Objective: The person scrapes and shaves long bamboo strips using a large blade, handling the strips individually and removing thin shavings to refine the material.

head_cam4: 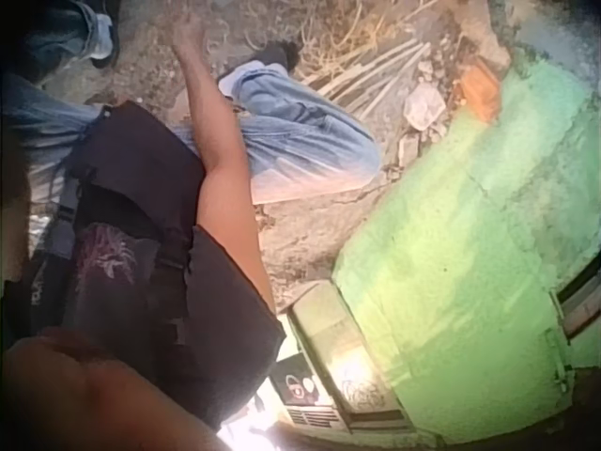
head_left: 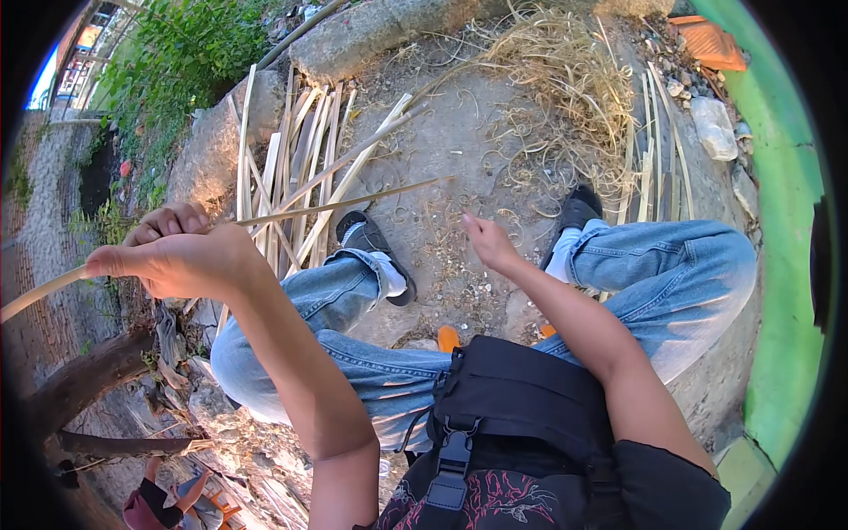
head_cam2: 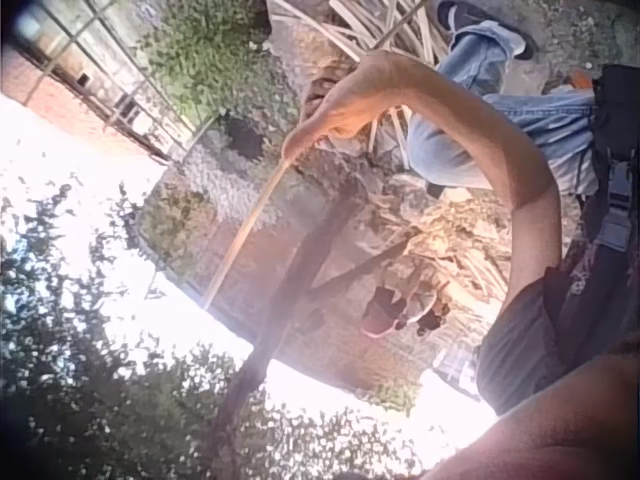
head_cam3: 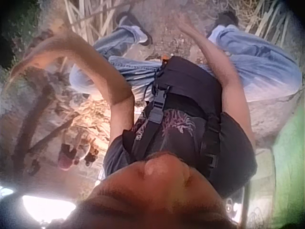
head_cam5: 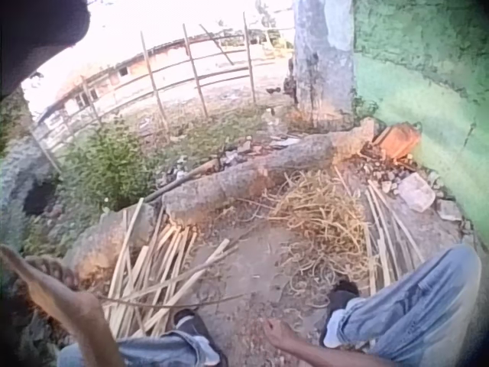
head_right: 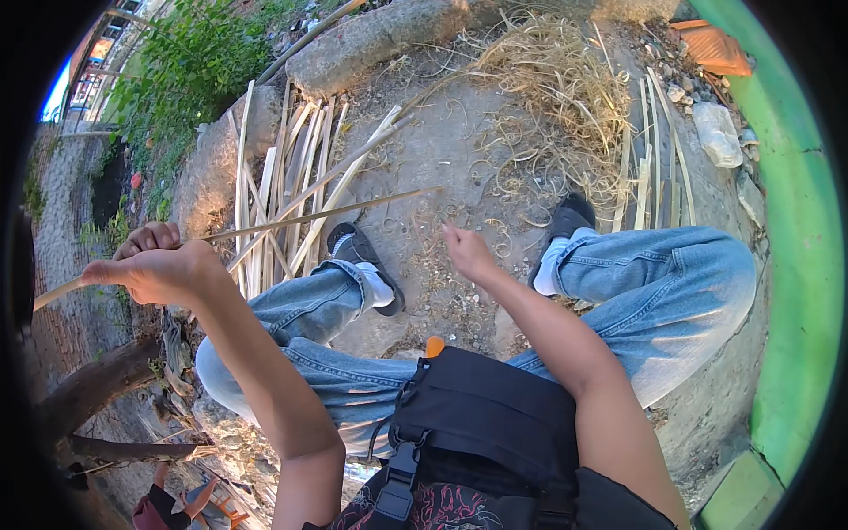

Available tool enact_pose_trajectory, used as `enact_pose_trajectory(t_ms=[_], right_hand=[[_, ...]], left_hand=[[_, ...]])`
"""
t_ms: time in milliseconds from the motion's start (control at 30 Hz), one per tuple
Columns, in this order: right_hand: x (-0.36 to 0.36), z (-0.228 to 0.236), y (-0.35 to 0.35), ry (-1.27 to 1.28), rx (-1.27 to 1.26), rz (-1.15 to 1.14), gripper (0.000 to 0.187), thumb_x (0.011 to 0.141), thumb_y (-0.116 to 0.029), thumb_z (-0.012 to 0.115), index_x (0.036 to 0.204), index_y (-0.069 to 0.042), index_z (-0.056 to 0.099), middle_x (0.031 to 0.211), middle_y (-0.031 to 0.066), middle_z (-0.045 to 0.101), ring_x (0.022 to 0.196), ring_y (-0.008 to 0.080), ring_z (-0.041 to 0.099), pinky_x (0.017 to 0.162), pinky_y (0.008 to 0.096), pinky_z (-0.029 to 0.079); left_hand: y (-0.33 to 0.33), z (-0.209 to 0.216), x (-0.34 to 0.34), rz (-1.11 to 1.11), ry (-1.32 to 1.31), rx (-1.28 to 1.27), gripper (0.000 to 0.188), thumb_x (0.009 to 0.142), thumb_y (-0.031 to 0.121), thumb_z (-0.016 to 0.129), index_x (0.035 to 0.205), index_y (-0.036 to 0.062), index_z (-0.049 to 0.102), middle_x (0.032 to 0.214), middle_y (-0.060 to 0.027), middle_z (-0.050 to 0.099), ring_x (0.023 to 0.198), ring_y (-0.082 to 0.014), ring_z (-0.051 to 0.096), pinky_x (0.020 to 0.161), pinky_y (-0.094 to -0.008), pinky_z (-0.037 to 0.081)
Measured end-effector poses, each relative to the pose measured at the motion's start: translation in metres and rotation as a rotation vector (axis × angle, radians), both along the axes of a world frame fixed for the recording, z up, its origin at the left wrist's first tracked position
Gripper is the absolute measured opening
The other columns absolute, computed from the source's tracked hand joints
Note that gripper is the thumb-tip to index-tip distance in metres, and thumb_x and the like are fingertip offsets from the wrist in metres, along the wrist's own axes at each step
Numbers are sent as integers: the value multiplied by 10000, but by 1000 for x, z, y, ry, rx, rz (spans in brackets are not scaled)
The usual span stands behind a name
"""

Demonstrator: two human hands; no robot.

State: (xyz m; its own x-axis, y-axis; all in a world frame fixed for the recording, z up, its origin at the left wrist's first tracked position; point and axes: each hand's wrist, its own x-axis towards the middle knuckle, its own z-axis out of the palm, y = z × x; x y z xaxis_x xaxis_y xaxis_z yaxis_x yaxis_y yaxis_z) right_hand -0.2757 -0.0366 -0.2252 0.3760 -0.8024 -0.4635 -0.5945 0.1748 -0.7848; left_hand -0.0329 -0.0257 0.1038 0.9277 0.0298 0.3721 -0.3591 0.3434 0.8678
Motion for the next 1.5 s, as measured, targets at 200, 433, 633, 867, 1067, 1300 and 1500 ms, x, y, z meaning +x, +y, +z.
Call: enact_pose_trajectory(t_ms=[200,433,633,867,1067,1300,1500], right_hand=[[-8,4,-2,86,266,-149,484,957,-428,411,1120,-25,623,687,212,622,675,337,644,611,378,486],[37,75,4,-198,-48,-16,428,984,-364,417,1309,-109,529,548,87,467,533,141,513,544,314,424],[51,146,16,-415,135,142,445,1009,-341,403,1386,-109,445,590,-17,347,561,64,338,511,254,337],[48,168,26,-533,39,259,452,1009,-326,396,1395,-93,427,585,-12,349,557,72,347,531,244,347],[10,58,8,-9,121,67,495,981,-417,394,1188,-10,586,749,179,645,651,235,572,653,421,440],[57,215,24,-540,341,156,442,988,-350,440,1173,25,583,675,62,588,585,65,416,537,277,388],[38,129,15,-315,78,172,440,999,-349,415,1262,-25,554,602,-4,482,564,60,386,520,257,363]], left_hand=[[-3,-1,-1,-43,-28,-21,646,851,736,361,614,162,183,507,17,205,423,-101,175,397,-247,144],[14,-2,15,-467,-5,-14,614,893,685,368,612,160,219,519,19,208,454,-90,166,423,-243,127],[17,0,15,-728,74,-57,602,923,625,388,592,149,228,544,22,184,517,-105,141,491,-267,141],[18,0,12,-895,60,-125,590,932,566,415,564,161,196,539,27,151,499,-98,132,479,-287,101],[22,-5,20,-828,139,-163,601,934,566,414,556,156,189,523,32,148,493,-91,121,465,-287,92],[31,-7,27,-1030,95,-180,610,936,571,401,546,151,194,512,32,150,488,-93,114,453,-286,80],[33,-12,23,-1111,54,-155,605,947,563,372,545,151,186,502,32,139,479,-97,102,444,-293,67]])
